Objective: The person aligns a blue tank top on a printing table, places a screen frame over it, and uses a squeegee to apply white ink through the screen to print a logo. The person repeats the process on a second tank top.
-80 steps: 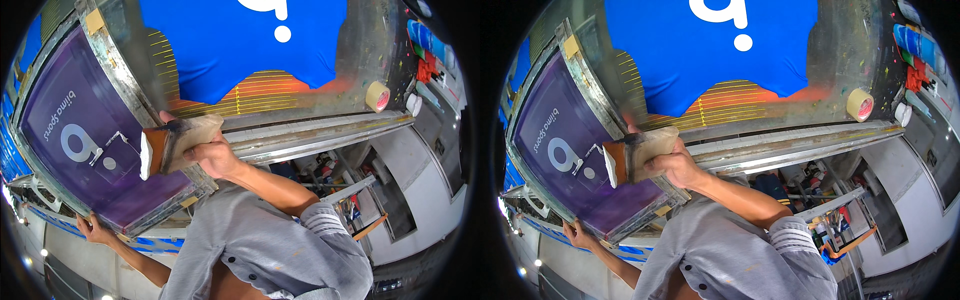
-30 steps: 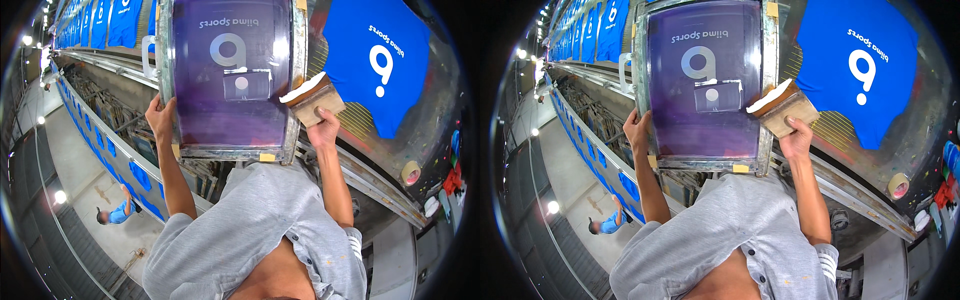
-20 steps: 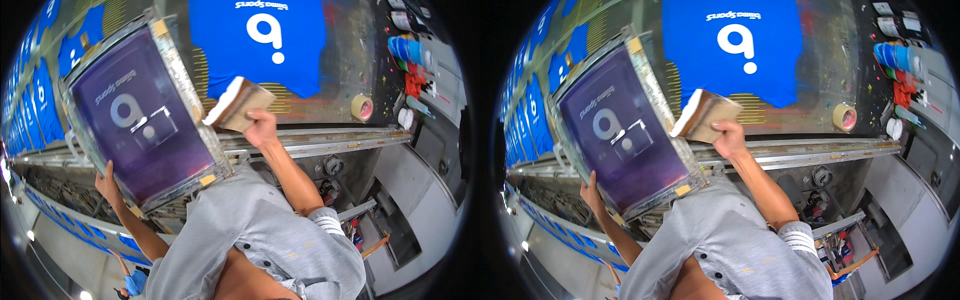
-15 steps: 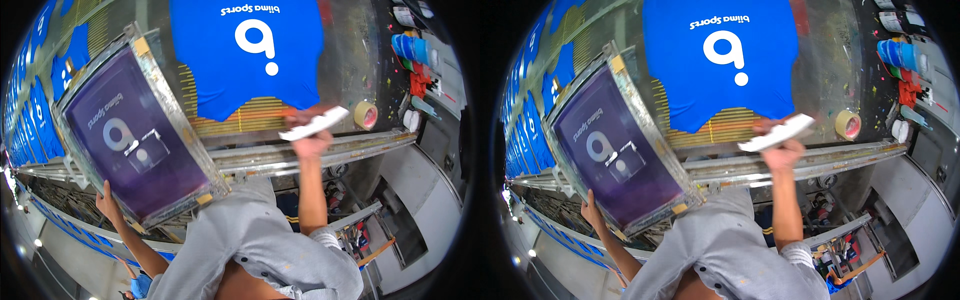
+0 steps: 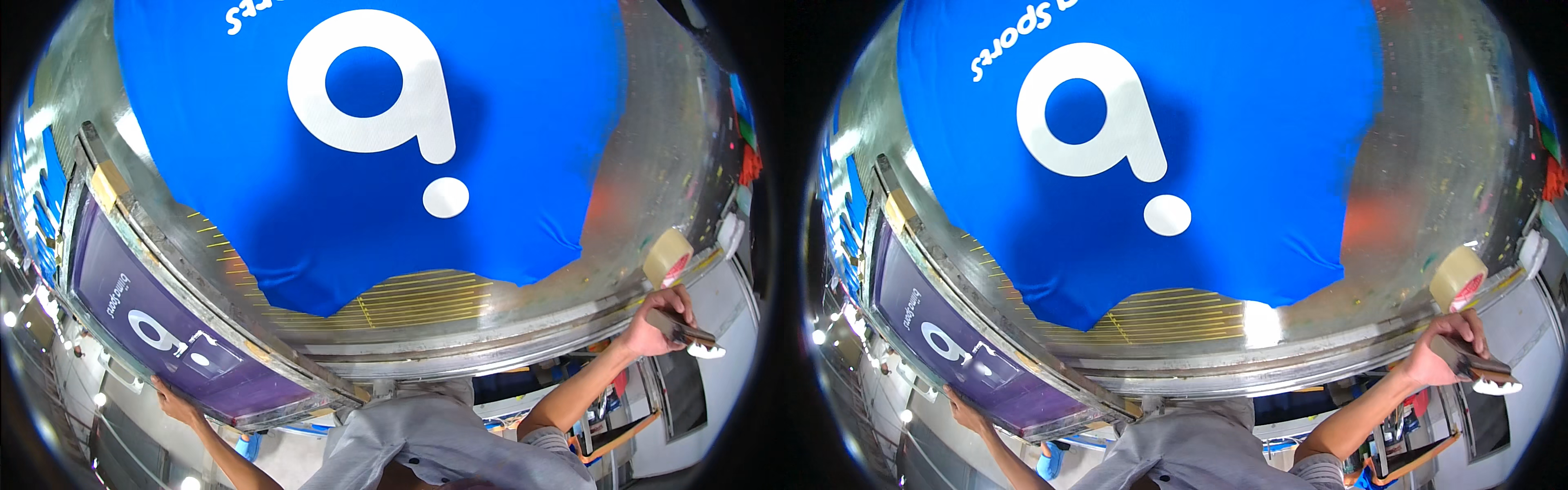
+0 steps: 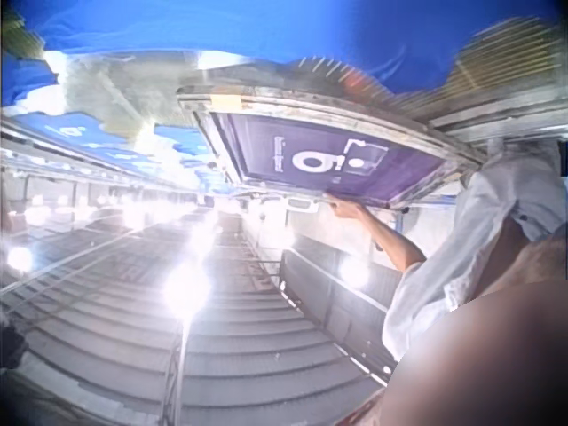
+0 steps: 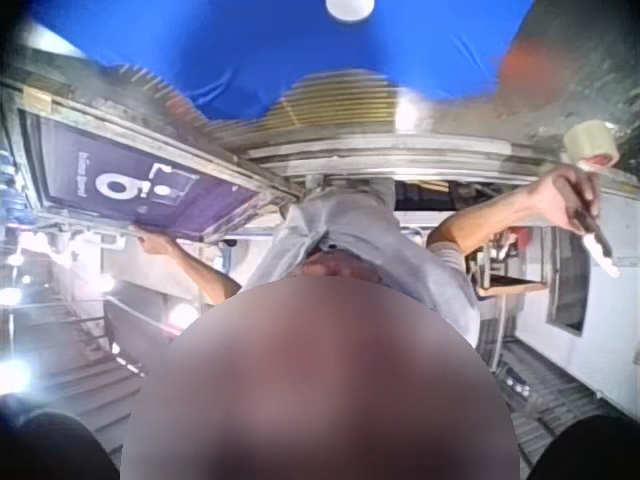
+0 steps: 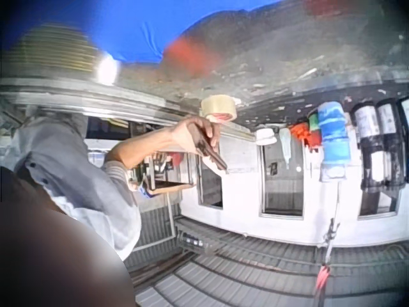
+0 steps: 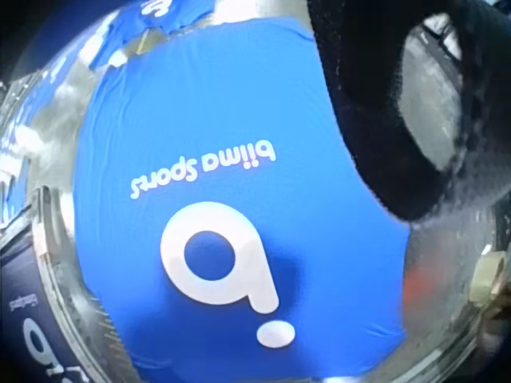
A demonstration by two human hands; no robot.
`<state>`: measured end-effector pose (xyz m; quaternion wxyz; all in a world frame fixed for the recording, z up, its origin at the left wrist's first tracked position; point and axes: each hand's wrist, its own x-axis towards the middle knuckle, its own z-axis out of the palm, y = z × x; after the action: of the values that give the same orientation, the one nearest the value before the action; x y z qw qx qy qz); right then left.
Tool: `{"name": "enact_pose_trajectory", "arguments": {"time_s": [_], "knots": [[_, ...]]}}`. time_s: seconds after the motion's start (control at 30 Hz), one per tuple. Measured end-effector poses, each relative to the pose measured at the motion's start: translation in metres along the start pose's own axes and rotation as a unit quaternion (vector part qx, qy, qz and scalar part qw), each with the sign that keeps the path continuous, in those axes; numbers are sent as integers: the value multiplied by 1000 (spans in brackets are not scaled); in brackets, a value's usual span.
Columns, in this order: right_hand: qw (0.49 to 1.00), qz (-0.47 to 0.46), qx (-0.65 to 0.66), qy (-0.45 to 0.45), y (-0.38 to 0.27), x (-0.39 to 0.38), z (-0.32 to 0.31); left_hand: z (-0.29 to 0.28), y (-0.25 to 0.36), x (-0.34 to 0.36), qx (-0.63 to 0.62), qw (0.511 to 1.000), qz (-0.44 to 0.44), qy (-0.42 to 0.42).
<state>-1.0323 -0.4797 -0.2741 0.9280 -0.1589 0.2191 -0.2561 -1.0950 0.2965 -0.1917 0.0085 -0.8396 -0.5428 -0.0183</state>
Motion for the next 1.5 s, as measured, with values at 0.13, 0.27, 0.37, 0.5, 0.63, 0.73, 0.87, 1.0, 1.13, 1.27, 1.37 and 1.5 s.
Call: {"name": "enact_pose_trajectory", "arguments": {"time_s": [0.13, 0.27, 0.37, 0.5, 0.63, 0.73, 0.87, 1.0, 1.13, 1.27, 1.37, 1.5], "knots": [[1000, 7, 30, -3, 5, 11, -1, 1, -13, 12, 10, 1000, 4, 8], [997, 37, 67, -24, -1, 16, -9, 1, -13, 8, 21, 1000, -13, 3], [996, 50, 69, -24, -3, 18, -11, 3, -1, -2, 3, 1000, -19, -1], [996, 46, 64, -39, -4, 17, -12, 4, -15, 8, -6, 1000, -5, 9], [1000, 4, 19, 13, 1, 16, -3, 6, -15, 6, -33, 999, 10, 6], [1000, 9, 13, 9, 1, 16, -4, 4, -11, 5, -28, 1000, -11, 0], [999, 13, 31, 3, -1, 15, -6, 4, -8, 2, -18, 1000, 0, 10], [999, 18, 39, -7, -1, 16, -9, 6, -8, 2, -18, 1000, 12, 22], [998, 42, 48, -29, -5, 15, -15, 6, 3, -5, -26, 999, 18, 11], [996, 30, 73, -42, -4, 16, -18, 7, 4, -5, -23, 999, 26, 20], [996, 29, 75, -45, -5, 17, -20, 5, -1, -1, -18, 999, 21, 18], [996, 42, 59, -48, -9, 17, -23, 6, 3, -6, -9, 999, 31, 31]]}}
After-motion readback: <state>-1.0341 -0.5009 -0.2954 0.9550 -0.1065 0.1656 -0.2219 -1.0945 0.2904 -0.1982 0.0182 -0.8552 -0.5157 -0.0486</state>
